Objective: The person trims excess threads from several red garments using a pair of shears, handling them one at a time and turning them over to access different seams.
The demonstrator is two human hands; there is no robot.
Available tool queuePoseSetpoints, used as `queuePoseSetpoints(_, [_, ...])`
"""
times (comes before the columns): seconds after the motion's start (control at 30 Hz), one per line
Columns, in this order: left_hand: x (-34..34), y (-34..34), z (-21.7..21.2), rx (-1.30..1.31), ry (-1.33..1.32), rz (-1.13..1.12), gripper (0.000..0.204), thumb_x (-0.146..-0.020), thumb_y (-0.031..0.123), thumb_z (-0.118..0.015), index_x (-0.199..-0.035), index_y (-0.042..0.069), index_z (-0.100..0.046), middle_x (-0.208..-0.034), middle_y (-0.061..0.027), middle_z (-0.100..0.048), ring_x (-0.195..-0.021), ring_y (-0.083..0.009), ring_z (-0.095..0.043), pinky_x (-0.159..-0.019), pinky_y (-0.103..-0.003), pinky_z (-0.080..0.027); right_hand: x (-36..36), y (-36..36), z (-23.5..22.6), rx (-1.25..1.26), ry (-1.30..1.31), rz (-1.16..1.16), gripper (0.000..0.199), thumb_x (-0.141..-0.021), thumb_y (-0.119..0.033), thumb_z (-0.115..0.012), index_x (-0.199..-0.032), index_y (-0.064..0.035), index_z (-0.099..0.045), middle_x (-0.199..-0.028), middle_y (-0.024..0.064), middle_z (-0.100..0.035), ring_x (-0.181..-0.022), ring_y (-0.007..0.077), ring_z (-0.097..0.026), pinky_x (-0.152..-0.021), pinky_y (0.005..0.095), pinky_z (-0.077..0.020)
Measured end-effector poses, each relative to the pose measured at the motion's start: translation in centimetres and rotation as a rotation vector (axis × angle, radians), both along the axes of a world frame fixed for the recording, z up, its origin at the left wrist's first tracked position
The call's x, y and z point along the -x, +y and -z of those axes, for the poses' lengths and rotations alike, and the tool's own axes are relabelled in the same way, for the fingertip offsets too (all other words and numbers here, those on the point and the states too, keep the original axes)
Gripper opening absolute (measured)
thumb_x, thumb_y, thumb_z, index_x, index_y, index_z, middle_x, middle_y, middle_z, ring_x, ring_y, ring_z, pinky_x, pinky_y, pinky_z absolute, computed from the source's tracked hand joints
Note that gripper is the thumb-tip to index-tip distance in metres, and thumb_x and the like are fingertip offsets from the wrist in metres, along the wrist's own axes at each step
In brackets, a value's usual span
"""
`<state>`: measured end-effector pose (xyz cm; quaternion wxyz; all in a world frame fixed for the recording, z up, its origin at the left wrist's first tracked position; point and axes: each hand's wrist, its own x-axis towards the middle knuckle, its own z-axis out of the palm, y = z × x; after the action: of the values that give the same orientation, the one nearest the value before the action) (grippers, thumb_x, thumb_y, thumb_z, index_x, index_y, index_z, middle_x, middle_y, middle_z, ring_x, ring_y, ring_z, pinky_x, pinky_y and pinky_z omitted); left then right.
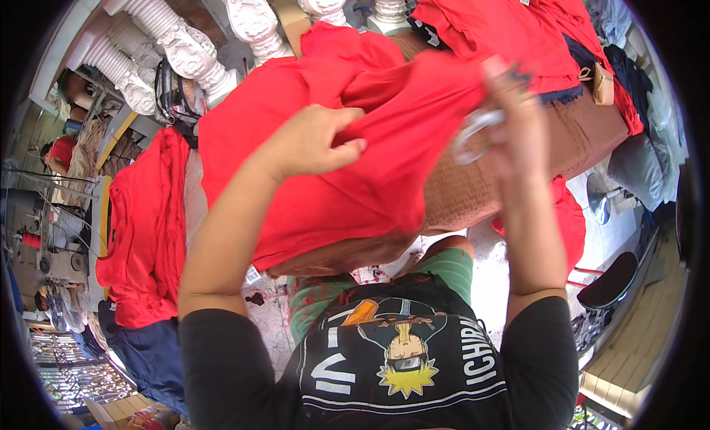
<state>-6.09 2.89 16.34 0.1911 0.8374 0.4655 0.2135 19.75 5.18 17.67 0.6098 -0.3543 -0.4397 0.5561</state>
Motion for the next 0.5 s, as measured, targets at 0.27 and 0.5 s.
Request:
queuePoseSetpoints(0.27, [8.3, -0.3, -6.8, -0.404, 0.914, -0.542, 0.033, -0.081, 0.037, -0.062, -0.085, 0.006, -0.071, -0.088, -0.0126, -0.070, -0.098, -0.0284, -0.064, -0.101, -0.057, -0.033, -5.1, 13.5, -6.3, -0.216, -0.013, -0.091, 0.020, -0.093, -0.024, -0.064, -0.078, -0.0130, -0.057, -0.056, -0.0065, -0.048, -0.039, 0.0016, -0.037, -0.036, 0.0167, -0.0255])
queuePoseSetpoints(0.5, [8.3, -3.6, -9.0, -0.833, 0.600, -0.473, 0.022, -0.077, 0.032, -0.072, -0.077, 0.010, -0.072, -0.085, 0.0000, -0.069, -0.103, -0.0211, -0.057, -0.103, -0.057, -0.028, -7.4, 15.4, -5.8, -0.200, 0.062, -0.129, 0.018, -0.090, -0.026, -0.069, -0.084, -0.0145, -0.055, -0.057, -0.0032, -0.052, -0.037, 0.0031, -0.037, -0.034, 0.0165, -0.0245])
